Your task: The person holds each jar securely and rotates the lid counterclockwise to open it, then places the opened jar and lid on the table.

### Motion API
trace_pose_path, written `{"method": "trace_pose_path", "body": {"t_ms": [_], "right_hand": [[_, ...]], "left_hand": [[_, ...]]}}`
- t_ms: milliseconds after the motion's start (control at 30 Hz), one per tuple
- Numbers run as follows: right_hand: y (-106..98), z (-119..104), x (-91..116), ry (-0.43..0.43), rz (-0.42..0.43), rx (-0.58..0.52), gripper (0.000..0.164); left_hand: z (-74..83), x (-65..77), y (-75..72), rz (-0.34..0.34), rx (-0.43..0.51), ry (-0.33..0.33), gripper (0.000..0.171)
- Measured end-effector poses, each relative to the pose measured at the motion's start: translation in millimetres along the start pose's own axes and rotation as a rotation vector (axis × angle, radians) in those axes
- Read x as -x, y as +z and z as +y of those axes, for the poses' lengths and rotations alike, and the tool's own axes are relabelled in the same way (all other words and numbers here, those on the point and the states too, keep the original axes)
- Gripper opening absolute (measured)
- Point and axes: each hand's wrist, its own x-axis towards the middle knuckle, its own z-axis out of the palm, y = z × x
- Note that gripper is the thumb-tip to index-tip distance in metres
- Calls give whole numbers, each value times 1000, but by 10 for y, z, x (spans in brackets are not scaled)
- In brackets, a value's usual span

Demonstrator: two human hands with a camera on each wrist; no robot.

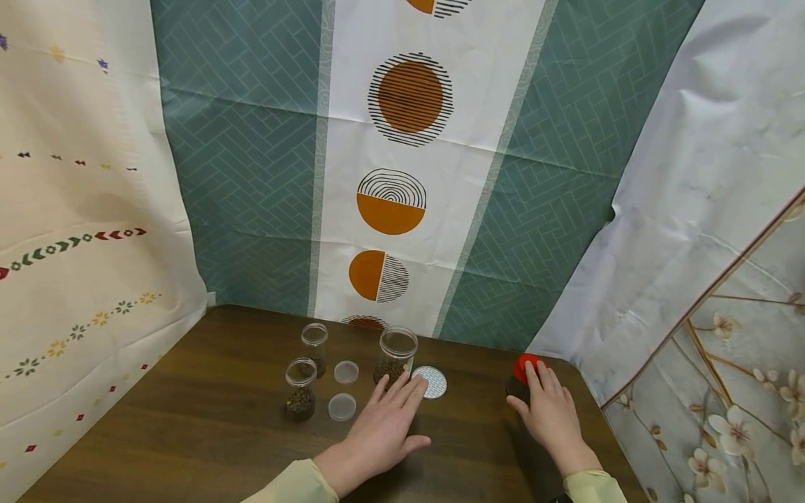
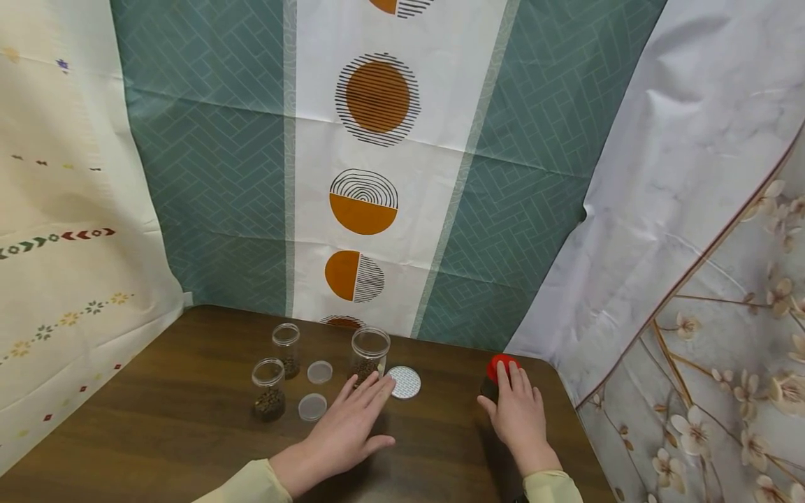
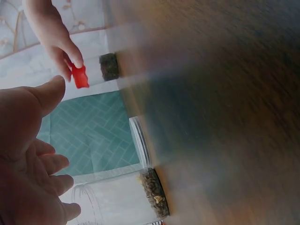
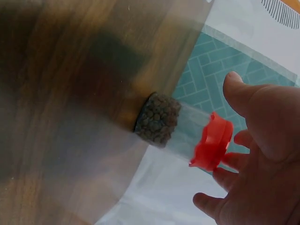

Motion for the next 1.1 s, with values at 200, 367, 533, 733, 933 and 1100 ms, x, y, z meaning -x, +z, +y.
{"method": "trace_pose_path", "body": {"t_ms": [200,367,533,733,933,1100], "right_hand": [[-2,31,-34,-2,0,12,86],[-1,34,-47,-7,6,12,85],[-2,23,-53,-3,4,12,83],[-31,0,-60,-10,6,14,82],[-19,-6,-64,-22,-9,6,81],[-8,-24,-56,-50,16,-4,80]], "left_hand": [[25,5,-12,-9,17,2,94],[27,5,-13,-2,14,7,94],[23,10,1,10,-5,10,93],[6,29,19,9,2,-1,92],[-27,55,25,-6,39,-15,93],[-44,71,3,-17,64,-23,92]]}}
